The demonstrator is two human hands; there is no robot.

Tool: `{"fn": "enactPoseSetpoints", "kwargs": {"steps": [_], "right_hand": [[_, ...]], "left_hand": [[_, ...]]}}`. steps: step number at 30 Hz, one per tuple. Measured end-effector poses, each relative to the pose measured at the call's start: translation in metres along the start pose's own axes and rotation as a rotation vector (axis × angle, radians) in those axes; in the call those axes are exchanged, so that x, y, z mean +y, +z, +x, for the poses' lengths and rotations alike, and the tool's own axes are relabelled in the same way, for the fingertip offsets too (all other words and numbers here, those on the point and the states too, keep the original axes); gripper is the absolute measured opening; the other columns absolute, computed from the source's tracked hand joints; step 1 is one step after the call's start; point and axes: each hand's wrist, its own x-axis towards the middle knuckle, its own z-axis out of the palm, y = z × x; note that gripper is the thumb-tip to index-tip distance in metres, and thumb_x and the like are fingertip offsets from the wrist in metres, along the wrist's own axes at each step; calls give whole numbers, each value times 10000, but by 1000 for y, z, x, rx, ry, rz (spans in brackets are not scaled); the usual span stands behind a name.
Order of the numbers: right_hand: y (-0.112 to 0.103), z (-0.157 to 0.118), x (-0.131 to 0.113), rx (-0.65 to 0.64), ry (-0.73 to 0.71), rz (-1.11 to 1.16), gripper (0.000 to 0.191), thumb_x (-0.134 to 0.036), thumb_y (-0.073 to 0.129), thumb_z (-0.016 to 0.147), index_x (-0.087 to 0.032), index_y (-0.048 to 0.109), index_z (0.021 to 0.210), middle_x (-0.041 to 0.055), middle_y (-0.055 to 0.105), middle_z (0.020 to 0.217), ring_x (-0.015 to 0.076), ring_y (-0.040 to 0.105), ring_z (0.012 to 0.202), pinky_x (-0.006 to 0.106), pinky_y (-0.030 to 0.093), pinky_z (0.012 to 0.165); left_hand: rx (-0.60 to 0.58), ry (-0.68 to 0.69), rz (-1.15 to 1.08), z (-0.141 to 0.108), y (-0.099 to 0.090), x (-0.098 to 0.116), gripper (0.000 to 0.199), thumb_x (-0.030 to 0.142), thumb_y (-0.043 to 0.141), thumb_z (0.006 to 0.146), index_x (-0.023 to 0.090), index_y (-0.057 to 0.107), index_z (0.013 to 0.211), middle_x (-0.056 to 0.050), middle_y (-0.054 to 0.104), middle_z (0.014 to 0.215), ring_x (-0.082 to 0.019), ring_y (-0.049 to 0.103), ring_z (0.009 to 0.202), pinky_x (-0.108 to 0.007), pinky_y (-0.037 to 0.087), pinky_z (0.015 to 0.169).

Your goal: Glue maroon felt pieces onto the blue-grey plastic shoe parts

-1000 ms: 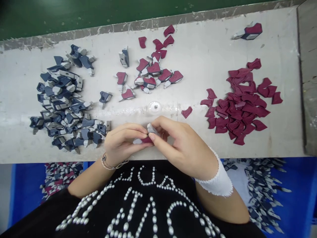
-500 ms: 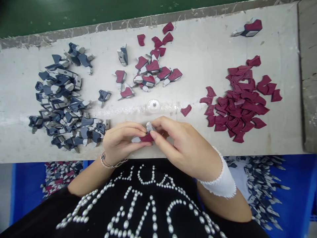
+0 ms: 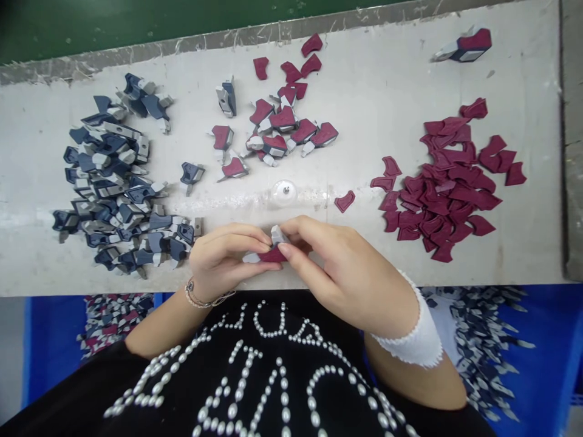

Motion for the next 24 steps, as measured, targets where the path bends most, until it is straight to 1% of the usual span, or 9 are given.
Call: {"fn": "enactPoseSetpoints", "kwargs": {"steps": [3,6,9,12,15,18,20,24], "right_hand": [[0,0,0,-10,6,-23,131,-251,487,1009,-185,601,1007,-11,664,872,93,603,723,218,461,655],[2,1,-1,-7,17,-66,133,-259,476,1004,-183,574,958,-3,659,846,108,606,702,242,456,633],[6,2,-2,5,46,-93,133,-267,480,993,-188,548,911,0,641,821,128,613,721,266,452,638],[9,3,-3,9,89,-90,134,-270,477,996,-193,552,916,-17,610,771,121,576,666,272,427,589],[10,2,-2,11,72,-63,129,-277,457,1020,-204,558,986,-26,602,791,111,556,657,259,426,582],[13,-1,1,-14,8,-23,144,-300,461,1033,-223,511,1143,-14,615,887,118,590,737,245,464,633],[15,-3,2,4,-25,-25,188,-274,462,1033,-224,475,1214,-4,623,929,123,605,770,245,476,659],[19,-4,1,69,-84,-98,218,-175,464,1016,-200,486,1231,11,642,963,126,615,809,248,485,716]], "left_hand": [[3,10,11,0,0,0,303,259,849,711,144,673,929,-44,750,867,-113,730,793,-203,636,758],[-4,7,14,-1,0,0,305,246,853,705,134,675,927,-54,751,868,-116,733,798,-198,634,766],[-7,-3,21,-2,0,1,293,239,845,714,125,676,925,-64,753,878,-117,735,819,-201,633,786],[1,-8,21,-3,0,0,278,237,833,730,127,675,931,-62,754,886,-114,735,823,-205,635,785],[28,-7,-3,-3,0,-2,287,229,842,719,133,680,936,-59,752,885,-118,733,818,-212,638,775],[72,-21,-49,-3,0,-4,307,202,858,698,140,689,947,-59,752,897,-133,736,836,-234,644,783],[87,-38,-70,-4,0,-6,324,178,865,686,148,691,957,-56,751,909,-141,736,847,-250,647,782],[100,-29,-52,-6,2,-7,316,194,869,688,172,686,945,-37,743,899,-139,728,838,-258,644,770]]}}
